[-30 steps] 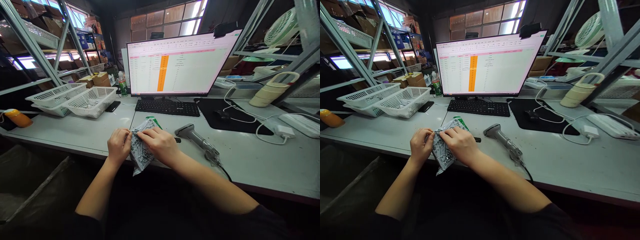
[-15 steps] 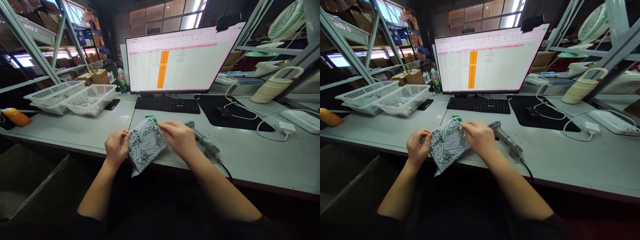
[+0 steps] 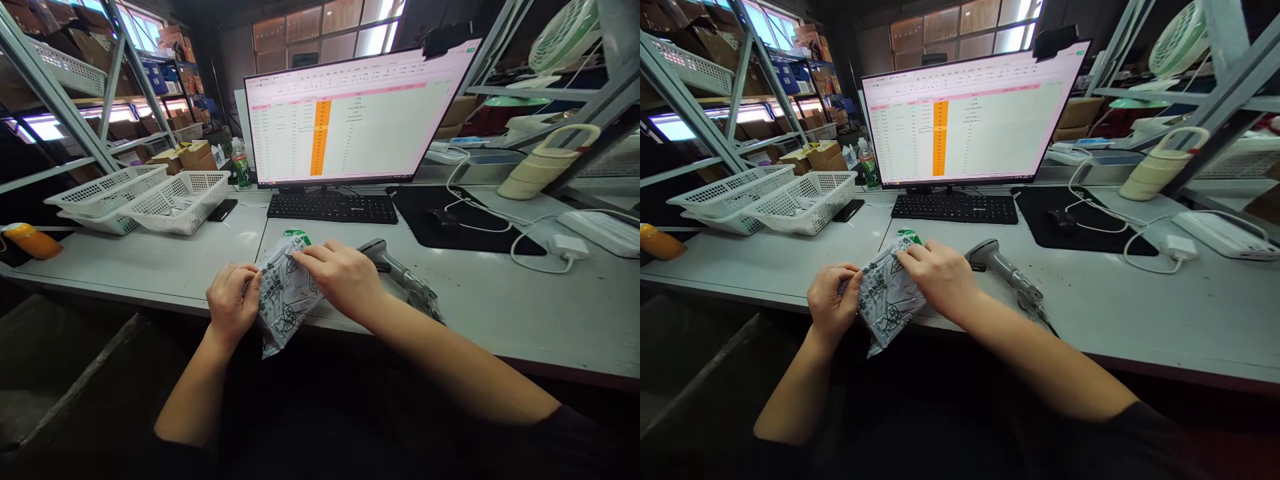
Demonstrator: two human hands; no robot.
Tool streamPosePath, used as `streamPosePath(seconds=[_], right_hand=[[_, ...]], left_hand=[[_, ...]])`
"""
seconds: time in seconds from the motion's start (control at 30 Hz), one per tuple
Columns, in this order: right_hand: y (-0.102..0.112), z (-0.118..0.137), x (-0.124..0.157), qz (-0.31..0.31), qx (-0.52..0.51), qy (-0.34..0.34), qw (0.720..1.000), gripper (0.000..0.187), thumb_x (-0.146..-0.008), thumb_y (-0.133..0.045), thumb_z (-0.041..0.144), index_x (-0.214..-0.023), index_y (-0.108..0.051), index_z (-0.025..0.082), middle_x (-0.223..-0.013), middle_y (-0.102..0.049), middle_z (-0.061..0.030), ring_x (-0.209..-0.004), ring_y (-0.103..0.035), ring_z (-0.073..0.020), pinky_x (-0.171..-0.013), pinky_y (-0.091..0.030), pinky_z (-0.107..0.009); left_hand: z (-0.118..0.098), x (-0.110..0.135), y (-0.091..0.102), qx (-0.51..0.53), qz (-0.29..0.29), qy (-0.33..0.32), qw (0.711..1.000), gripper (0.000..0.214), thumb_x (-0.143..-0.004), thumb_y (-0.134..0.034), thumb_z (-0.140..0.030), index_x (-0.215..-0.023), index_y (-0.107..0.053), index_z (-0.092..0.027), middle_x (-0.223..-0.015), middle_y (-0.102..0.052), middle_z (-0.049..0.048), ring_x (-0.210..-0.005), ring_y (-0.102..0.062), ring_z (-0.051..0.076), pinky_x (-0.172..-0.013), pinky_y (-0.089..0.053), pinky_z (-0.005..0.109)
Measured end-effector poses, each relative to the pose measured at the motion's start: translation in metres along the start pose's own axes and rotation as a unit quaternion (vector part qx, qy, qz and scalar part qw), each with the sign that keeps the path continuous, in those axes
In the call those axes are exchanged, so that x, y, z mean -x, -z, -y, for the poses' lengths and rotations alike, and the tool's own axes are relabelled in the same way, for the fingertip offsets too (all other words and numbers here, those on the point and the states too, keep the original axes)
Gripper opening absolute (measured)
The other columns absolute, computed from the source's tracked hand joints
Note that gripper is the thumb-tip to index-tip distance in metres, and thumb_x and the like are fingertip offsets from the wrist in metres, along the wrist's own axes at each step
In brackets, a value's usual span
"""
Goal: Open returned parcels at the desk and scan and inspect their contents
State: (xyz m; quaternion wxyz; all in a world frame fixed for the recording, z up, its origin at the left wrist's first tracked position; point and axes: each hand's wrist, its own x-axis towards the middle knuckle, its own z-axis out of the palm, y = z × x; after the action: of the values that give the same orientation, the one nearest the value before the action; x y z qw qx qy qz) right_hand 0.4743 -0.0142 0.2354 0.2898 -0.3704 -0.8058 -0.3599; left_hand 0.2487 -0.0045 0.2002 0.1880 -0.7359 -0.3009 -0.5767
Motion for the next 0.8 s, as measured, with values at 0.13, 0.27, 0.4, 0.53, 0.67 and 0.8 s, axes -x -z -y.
streamPosePath(seconds=[0.13,0.27,0.4,0.53,0.67,0.8], right_hand=[[0.0,-0.005,0.007,-0.03,-0.008,-0.009,0.999,0.027,-0.094,-0.06,0.009,-0.115,-0.073,0.019,-0.101,-0.076,-0.0001,-0.079,-0.057,-0.0174,-0.065,-0.04,-0.031],[0.003,-0.004,0.012,-0.039,-0.009,-0.028,0.999,0.027,-0.093,-0.06,0.009,-0.115,-0.073,0.019,-0.099,-0.076,-0.001,-0.08,-0.059,-0.0169,-0.067,-0.041,-0.031],[0.01,0.006,0.012,-0.048,-0.042,-0.03,0.998,0.024,-0.095,-0.059,0.011,-0.113,-0.073,0.019,-0.099,-0.076,-0.0018,-0.081,-0.06,-0.0165,-0.068,-0.041,-0.03],[0.014,0.022,0.007,-0.034,-0.081,0.018,0.996,0.024,-0.098,-0.056,0.014,-0.115,-0.072,0.018,-0.099,-0.076,-0.003,-0.078,-0.059,-0.0169,-0.07,-0.043,-0.031],[0.014,0.027,0.004,-0.014,-0.051,0.019,0.998,0.027,-0.099,-0.052,0.014,-0.115,-0.073,0.018,-0.098,-0.076,-0.005,-0.076,-0.057,-0.0178,-0.067,-0.04,-0.033],[0.008,0.012,0.008,0.0,-0.027,-0.017,1.0,0.028,-0.097,-0.054,0.012,-0.116,-0.074,0.021,-0.1,-0.076,-0.0043,-0.077,-0.056,-0.0183,-0.065,-0.039,-0.033]], left_hand=[[-0.001,-0.001,0.001,0.013,-0.006,0.01,1.0,0.015,-0.09,-0.065,-0.009,-0.089,-0.057,-0.021,-0.09,-0.07,0.0023,-0.081,-0.063,0.016,-0.076,-0.049,0.028],[0.001,-0.002,0.001,0.005,0.001,0.015,1.0,0.014,-0.09,-0.065,-0.009,-0.088,-0.057,-0.021,-0.089,-0.07,0.0021,-0.081,-0.063,0.016,-0.076,-0.048,0.028],[0.001,-0.003,0.0,0.001,0.0,0.014,1.0,0.013,-0.091,-0.064,-0.01,-0.087,-0.058,-0.021,-0.089,-0.07,0.0025,-0.081,-0.063,0.016,-0.076,-0.049,0.029],[-0.005,-0.004,-0.001,-0.003,0.007,0.002,1.0,0.012,-0.091,-0.064,-0.012,-0.087,-0.058,-0.021,-0.089,-0.07,0.0027,-0.082,-0.063,0.017,-0.076,-0.049,0.029],[-0.011,-0.004,0.0,-0.006,0.018,-0.003,1.0,0.011,-0.092,-0.063,-0.013,-0.087,-0.059,-0.022,-0.089,-0.07,0.0031,-0.081,-0.063,0.016,-0.076,-0.05,0.029],[-0.012,-0.001,0.003,-0.005,0.015,-0.004,1.0,0.011,-0.092,-0.063,-0.014,-0.087,-0.059,-0.022,-0.089,-0.07,0.003,-0.081,-0.065,0.016,-0.076,-0.052,0.029]])
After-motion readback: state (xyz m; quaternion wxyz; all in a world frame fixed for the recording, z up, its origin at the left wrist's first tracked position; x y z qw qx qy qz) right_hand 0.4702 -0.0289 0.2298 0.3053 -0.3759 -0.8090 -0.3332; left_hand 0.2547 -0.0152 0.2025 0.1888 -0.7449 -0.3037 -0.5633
